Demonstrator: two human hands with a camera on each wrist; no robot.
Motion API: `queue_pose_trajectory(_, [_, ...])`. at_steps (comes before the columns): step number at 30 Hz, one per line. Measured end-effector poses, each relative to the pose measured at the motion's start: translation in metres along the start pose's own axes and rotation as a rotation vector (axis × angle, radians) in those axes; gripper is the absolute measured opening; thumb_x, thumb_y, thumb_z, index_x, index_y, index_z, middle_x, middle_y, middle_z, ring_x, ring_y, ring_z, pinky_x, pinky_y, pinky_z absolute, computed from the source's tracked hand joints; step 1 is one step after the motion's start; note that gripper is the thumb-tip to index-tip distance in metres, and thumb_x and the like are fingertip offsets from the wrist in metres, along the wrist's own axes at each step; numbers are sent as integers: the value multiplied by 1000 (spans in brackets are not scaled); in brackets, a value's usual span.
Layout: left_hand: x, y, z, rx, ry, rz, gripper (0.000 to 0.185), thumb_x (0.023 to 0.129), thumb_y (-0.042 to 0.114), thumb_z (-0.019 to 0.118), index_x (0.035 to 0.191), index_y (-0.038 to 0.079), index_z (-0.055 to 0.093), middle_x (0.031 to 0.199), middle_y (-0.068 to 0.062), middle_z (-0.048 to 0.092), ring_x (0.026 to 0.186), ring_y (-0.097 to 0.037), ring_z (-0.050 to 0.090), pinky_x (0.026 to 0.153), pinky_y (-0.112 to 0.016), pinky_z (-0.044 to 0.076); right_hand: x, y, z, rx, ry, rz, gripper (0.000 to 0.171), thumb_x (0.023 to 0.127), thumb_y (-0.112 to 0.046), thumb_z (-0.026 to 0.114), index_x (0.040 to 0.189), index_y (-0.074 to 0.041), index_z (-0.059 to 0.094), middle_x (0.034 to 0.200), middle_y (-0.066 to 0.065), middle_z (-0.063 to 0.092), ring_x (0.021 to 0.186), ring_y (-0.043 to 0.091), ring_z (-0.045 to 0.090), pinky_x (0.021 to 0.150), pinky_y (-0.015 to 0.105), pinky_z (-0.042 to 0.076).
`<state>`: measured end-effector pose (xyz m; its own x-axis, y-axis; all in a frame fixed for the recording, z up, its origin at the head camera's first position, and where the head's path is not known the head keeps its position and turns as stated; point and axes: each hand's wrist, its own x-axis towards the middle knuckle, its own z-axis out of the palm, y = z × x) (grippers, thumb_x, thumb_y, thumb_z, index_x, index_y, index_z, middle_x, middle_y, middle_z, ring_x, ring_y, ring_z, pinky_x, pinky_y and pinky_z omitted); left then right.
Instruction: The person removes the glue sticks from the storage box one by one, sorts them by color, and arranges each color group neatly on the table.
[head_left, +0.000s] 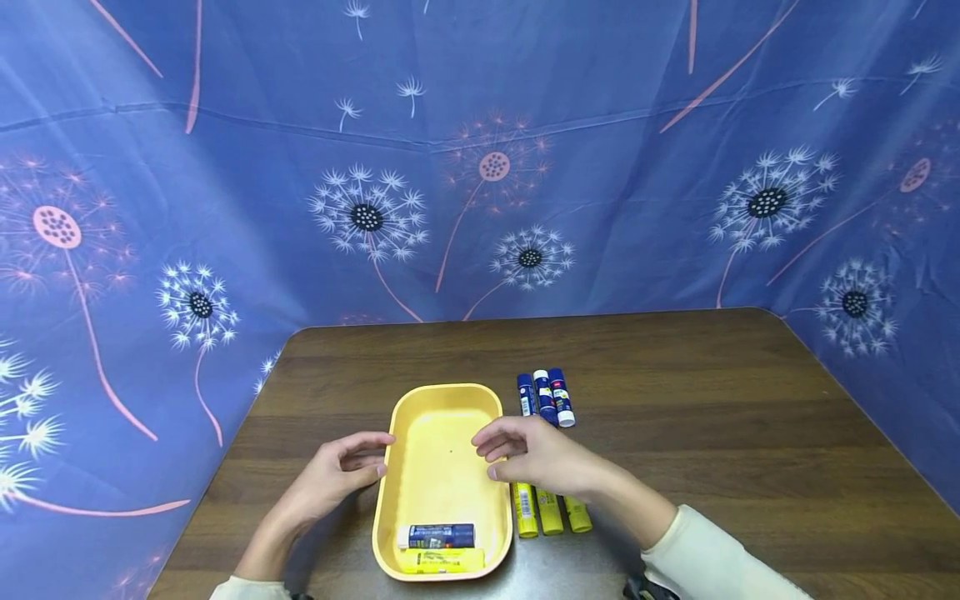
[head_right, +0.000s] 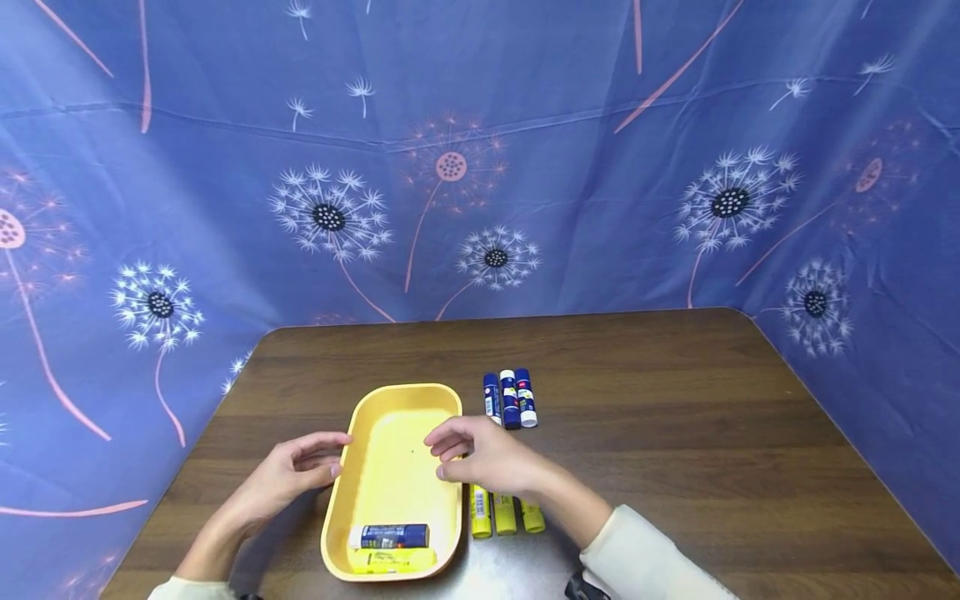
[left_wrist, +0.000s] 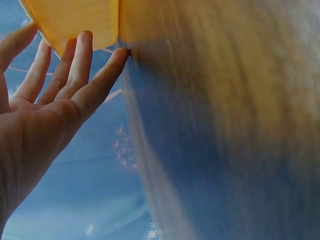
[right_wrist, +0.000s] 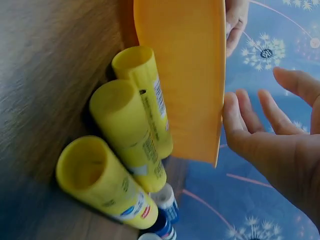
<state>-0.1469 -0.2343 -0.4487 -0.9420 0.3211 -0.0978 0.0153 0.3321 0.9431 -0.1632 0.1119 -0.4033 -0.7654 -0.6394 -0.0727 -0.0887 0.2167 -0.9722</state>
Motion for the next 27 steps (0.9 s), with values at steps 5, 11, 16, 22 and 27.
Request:
queue_pose_trajectory(5, [1, 0, 1, 11, 0, 7, 48, 97, 15, 72, 139, -3, 58, 140, -30, 60, 121, -27, 69, 93, -19, 54, 16, -2, 9, 9, -79, 19, 35, 91, -3, 72, 126, 1, 66, 125, 25, 68, 119, 41, 65, 91, 24, 57])
queue_pose_trajectory(11, [1, -1, 1, -1, -1, 1, 49, 96, 14, 72, 139, -3, 58, 141, -31, 60, 122, -31, 69, 93, -19, 54, 32, -2, 28, 73, -160, 44, 38, 88, 3, 72, 125, 6, 65, 120, 26, 67, 109, 32, 69, 87, 23, 58])
queue_pose_trajectory(16, [2, -1, 2, -2, 1, 2, 49, 96, 14, 72, 140, -3, 57, 141, -31, 60, 124, -38, 67, 93, -19, 54, 42, -2, 42, 99, -213, 144, 35, 87, 3, 73, 121, 1, 68, 110, 21, 70, 88, 14, 68, 71, 29, 56])
queue_pose_trajectory(22, [3, -1, 2, 2, -7, 10, 49, 97, 15, 72, 140, -3, 57, 140, -31, 60, 125, -39, 66, 94, -19, 53, 51, 2, 55, 63, -232, 201, 33, 85, 6, 73, 117, -2, 71, 104, 19, 73, 79, 13, 65, 62, 28, 49])
queue_pose_trajectory(27, [1, -1, 1, -8, -6, 7, 49, 97, 13, 72, 140, -5, 56, 141, -32, 59, 124, -39, 66, 94, -19, 53, 53, 4, 65, -33, -272, 184, 35, 78, 8, 75, 112, -3, 74, 100, 16, 73, 77, 10, 64, 64, 23, 50])
